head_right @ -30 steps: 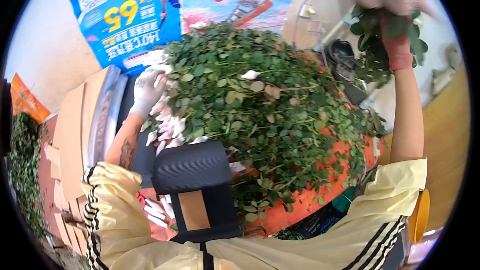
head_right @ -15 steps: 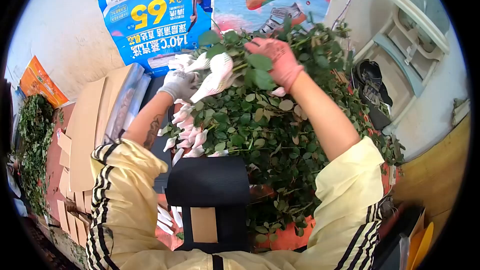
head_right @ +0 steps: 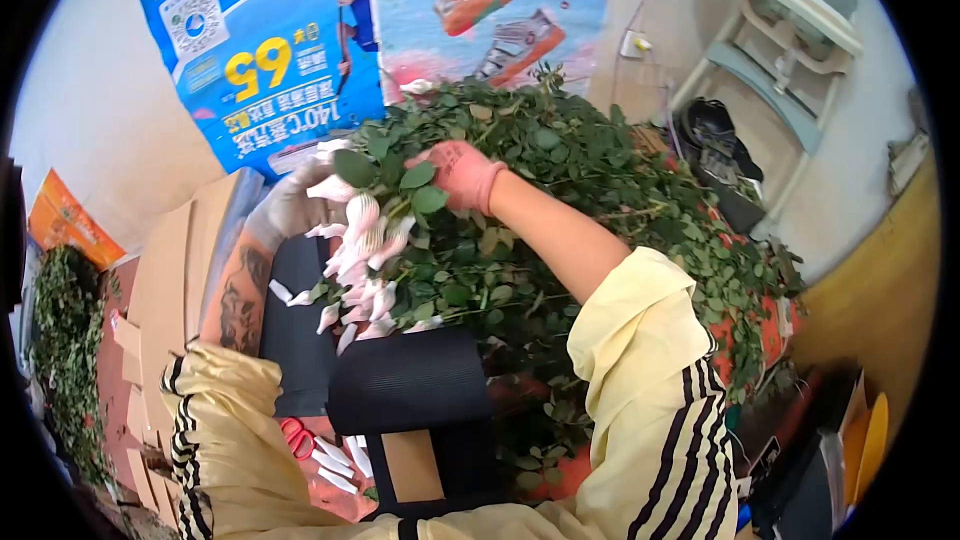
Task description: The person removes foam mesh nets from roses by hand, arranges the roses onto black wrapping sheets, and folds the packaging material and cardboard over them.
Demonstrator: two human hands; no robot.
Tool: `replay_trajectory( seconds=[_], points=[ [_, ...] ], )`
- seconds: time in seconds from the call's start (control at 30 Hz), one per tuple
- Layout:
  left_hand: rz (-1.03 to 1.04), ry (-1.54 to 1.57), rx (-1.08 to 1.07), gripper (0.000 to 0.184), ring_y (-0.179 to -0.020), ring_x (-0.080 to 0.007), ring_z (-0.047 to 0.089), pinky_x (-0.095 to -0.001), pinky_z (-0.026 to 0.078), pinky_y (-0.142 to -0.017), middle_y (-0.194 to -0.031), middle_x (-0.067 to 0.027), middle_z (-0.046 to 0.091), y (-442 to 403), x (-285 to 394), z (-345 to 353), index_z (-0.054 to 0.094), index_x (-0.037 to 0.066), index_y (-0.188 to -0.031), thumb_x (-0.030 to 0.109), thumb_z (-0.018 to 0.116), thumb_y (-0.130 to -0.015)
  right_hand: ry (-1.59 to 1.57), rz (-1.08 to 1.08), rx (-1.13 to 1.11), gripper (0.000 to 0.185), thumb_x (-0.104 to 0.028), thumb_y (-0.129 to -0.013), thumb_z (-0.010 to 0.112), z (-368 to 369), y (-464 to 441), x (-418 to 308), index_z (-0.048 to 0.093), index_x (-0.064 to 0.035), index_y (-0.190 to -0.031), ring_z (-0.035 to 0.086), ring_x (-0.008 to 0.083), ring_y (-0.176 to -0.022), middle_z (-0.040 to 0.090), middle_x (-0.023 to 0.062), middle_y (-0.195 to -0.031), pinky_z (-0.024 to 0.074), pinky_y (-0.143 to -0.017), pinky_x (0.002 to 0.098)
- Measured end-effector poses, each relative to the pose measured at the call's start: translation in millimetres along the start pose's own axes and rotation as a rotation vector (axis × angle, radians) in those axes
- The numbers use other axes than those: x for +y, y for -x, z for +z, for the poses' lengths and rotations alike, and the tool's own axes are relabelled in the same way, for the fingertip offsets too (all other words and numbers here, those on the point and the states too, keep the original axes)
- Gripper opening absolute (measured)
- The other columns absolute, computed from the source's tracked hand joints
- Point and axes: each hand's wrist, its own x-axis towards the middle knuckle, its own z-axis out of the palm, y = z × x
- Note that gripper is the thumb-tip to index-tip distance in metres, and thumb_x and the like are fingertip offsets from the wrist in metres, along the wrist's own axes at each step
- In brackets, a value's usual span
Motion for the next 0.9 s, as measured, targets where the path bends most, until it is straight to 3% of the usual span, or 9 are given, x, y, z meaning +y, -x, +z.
replay_trajectory(
  seconds=[0.03,0.2,0.3,0.33,0.43,0.53,0.63,0.77,0.9],
  points=[
    [0.167,0.004,0.089,0.052,-0.097,-0.0243,0.059,-0.0397,0.048,-0.085,-0.114,-0.0121,0.058,0,-12,-1,0.046,0.006,-0.125,0.046,0.045,-0.093,-0.316,0.125,0.101,0.041,-0.023,-0.075,0.06,-16,10,12,0.057,-0.0088,-0.114,0.056,0.0242,-0.104,0.059,0.0127,-0.111,0.0456,-0.089,0.0332],
    [0.296,-0.951,0.417,0.048,-0.109,-0.0163,0.052,-0.031,0.041,-0.094,-0.117,-0.0116,0.055,19,-63,-14,0.045,0.0,-0.127,0.033,0.052,-0.092,0.675,0.481,0.562,0.029,-0.024,-0.086,0.049,-115,133,126,0.056,-0.0082,-0.109,0.057,0.0282,-0.096,0.06,0.0132,-0.103,0.046,-0.083,0.0386],
    [0.242,-1.139,0.377,0.043,-0.111,-0.0181,0.051,-0.0304,0.039,-0.095,-0.117,-0.0092,0.055,33,-78,9,0.046,0.002,-0.127,0.024,0.051,-0.091,-0.222,0.974,1.118,0.029,-0.023,-0.09,0.049,-236,221,194,0.059,0.0011,-0.104,0.06,0.0218,-0.081,0.064,0.0109,-0.096,0.0467,-0.076,0.036],
    [0.281,-1.194,0.348,0.044,-0.11,-0.0182,0.052,-0.0307,0.04,-0.095,-0.117,-0.0097,0.056,37,-79,13,0.046,0.003,-0.128,0.025,0.053,-0.091,-0.335,0.771,1.458,0.032,-0.025,-0.088,0.057,-267,254,224,0.063,0.0009,-0.106,0.058,0.0141,-0.082,0.064,0.0025,-0.096,0.0478,-0.08,0.0301],
    [0.31,-1.093,0.408,0.045,-0.108,-0.0171,0.053,-0.0298,0.042,-0.092,-0.117,-0.0102,0.056,59,-79,34,0.047,0.0,-0.127,0.026,0.055,-0.091,0.596,0.65,0.971,0.026,-0.018,-0.093,0.051,-365,353,233,0.063,0.0036,-0.102,0.062,0.0125,-0.09,0.066,0.0071,-0.103,0.0469,-0.083,0.0263],
    [0.406,-0.832,0.392,0.043,-0.11,-0.0152,0.051,-0.0294,0.042,-0.094,-0.12,-0.0095,0.055,80,-78,69,0.045,-0.003,-0.127,0.018,0.057,-0.09,-0.264,0.535,1.155,0.025,-0.014,-0.086,0.056,-389,282,88,0.06,0.0014,-0.105,0.057,0.016,-0.092,0.063,0.0071,-0.102,0.0462,-0.077,0.0288],
    [0.623,-0.762,0.408,0.045,-0.115,-0.018,0.05,-0.0309,0.039,-0.098,-0.121,-0.0112,0.055,96,-81,115,0.044,-0.003,-0.127,0.02,0.056,-0.091,-0.03,0.725,0.846,0.025,-0.009,-0.082,0.059,-357,270,14,0.06,0.0006,-0.106,0.057,0.0143,-0.094,0.062,0.0077,-0.105,0.047,-0.077,0.029],
    [0.742,-1.01,0.502,0.042,-0.104,-0.0172,0.055,-0.0309,0.042,-0.092,-0.113,-0.0111,0.057,134,-108,162,0.049,-0.003,-0.122,0.019,0.058,-0.087,-1.237,0.66,0.196,0.023,-0.004,-0.08,0.059,-270,205,-136,0.061,-0.0022,-0.103,0.057,0.0117,-0.089,0.061,0.0057,-0.099,0.0469,-0.076,0.0253],
    [0.715,-0.957,0.595,0.024,-0.073,-0.0157,0.059,-0.0271,0.047,-0.067,-0.082,-0.0107,0.062,198,-159,186,0.061,-0.004,-0.1,0.013,0.056,-0.084,-1.467,0.396,-0.182,0.009,-0.014,-0.08,0.058,-185,195,-221,0.061,-0.0061,-0.083,0.058,0.0131,-0.078,0.06,0.0042,-0.088,0.0446,-0.067,0.0274]
  ],
)
